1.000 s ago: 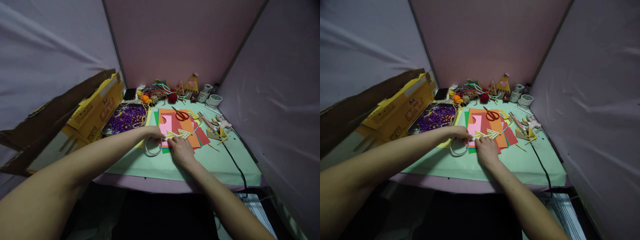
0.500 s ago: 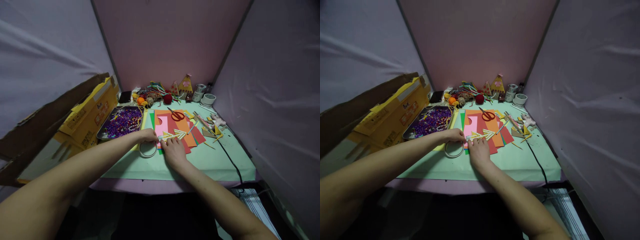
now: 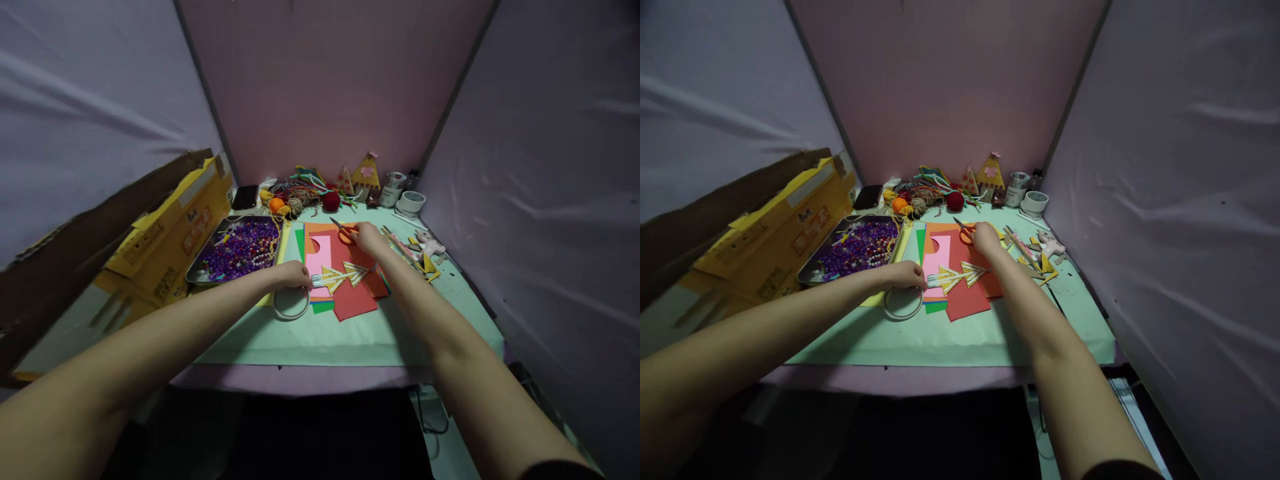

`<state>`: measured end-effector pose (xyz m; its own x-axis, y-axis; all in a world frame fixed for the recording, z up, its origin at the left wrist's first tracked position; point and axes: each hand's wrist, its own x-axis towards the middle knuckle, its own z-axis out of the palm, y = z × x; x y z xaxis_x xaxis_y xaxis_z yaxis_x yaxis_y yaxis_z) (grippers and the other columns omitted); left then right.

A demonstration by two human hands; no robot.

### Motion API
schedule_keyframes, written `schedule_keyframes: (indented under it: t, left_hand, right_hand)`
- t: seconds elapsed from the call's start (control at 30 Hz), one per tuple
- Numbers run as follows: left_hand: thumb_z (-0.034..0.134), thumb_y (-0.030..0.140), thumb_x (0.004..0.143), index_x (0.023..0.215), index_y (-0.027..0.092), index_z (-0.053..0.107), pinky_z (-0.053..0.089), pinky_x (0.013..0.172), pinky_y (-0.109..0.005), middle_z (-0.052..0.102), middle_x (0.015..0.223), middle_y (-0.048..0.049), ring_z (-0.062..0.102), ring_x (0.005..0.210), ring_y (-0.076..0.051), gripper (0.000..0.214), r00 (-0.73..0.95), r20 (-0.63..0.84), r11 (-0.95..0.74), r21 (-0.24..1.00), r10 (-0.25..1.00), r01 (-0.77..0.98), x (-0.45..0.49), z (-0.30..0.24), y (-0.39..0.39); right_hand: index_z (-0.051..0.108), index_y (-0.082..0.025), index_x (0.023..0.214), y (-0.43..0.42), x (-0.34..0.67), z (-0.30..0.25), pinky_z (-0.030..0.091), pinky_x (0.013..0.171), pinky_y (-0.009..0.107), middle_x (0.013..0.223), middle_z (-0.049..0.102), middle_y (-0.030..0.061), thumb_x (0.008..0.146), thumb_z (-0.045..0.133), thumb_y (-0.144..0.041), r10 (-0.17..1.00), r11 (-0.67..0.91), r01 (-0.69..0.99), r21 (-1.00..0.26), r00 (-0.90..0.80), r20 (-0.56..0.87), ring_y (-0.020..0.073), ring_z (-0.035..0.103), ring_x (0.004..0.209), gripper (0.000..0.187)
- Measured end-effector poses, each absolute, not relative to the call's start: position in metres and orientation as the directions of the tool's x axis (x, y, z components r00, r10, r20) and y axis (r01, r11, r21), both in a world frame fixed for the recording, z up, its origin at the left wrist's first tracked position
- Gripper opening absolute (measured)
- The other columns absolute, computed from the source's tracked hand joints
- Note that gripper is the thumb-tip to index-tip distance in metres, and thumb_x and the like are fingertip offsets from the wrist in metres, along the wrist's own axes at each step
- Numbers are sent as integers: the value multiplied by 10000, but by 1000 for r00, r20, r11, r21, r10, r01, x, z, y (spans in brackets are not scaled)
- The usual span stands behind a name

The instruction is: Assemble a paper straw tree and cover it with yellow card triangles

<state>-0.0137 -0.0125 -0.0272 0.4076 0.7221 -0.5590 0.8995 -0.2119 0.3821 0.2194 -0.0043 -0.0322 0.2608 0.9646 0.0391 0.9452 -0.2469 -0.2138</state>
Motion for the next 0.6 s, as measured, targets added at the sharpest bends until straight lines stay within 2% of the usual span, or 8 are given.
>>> schedule_keyframes:
  t: [0.17, 0.27, 0.37, 0.4, 0.5, 0.6]
  left_hand:
    - [649, 309, 686, 708, 161, 656, 356, 511, -207, 620, 650, 3, 487, 557, -100, 150, 415, -563, -208, 395, 715, 895, -15, -28, -13]
    - [653, 316, 689, 725, 161, 659, 356, 509, -210, 620, 660, 4, 483, 557, -99, 159, 417, -566, -196, 410, 711, 891, -16, -31, -12]
    - [648, 329, 700, 743, 162, 665, 343, 487, -219, 613, 653, 6, 461, 531, -97, 173, 423, -577, -186, 425, 699, 886, -17, -33, -11]
    - [648, 331, 700, 742, 162, 667, 337, 480, -222, 610, 649, 7, 454, 522, -96, 175, 424, -577, -189, 423, 698, 886, -17, -33, -11]
    - [661, 333, 693, 734, 160, 674, 326, 477, -224, 609, 644, 6, 447, 516, -93, 178, 433, -564, -207, 419, 703, 884, -18, -31, -11]
    - [672, 339, 680, 751, 156, 688, 313, 477, -229, 619, 650, 0, 437, 504, -89, 197, 440, -558, -205, 433, 703, 878, -18, -30, -12]
  right_hand:
    - [703, -58, 1025, 37, 212, -37, 421, 741, 246, 1041, 698, 208, 823, 641, -301, 960, -279, 941, -191, 268, -81, 236, 657, 945, 322]
    - [682, -55, 1055, 34, 214, -32, 422, 739, 256, 1070, 688, 219, 838, 616, -313, 953, -301, 936, -183, 287, -96, 253, 652, 975, 344]
    - [587, -59, 1184, 2, 222, -27, 414, 716, 267, 1118, 665, 222, 864, 568, -309, 948, -318, 930, -184, 312, -65, 255, 646, 967, 407]
    - [560, -77, 1203, -15, 224, -28, 408, 706, 263, 1106, 672, 201, 859, 570, -304, 954, -299, 935, -192, 295, -49, 245, 644, 950, 412]
    - [559, -141, 1140, -77, 224, -36, 385, 673, 250, 1047, 681, 136, 892, 529, -379, 995, -49, 958, -282, 73, 75, 208, 628, 871, 345]
    - [561, -172, 1111, -135, 213, -47, 391, 700, 254, 1030, 664, 110, 869, 575, -403, 993, 59, 959, -276, -28, 116, 213, 612, 899, 335]
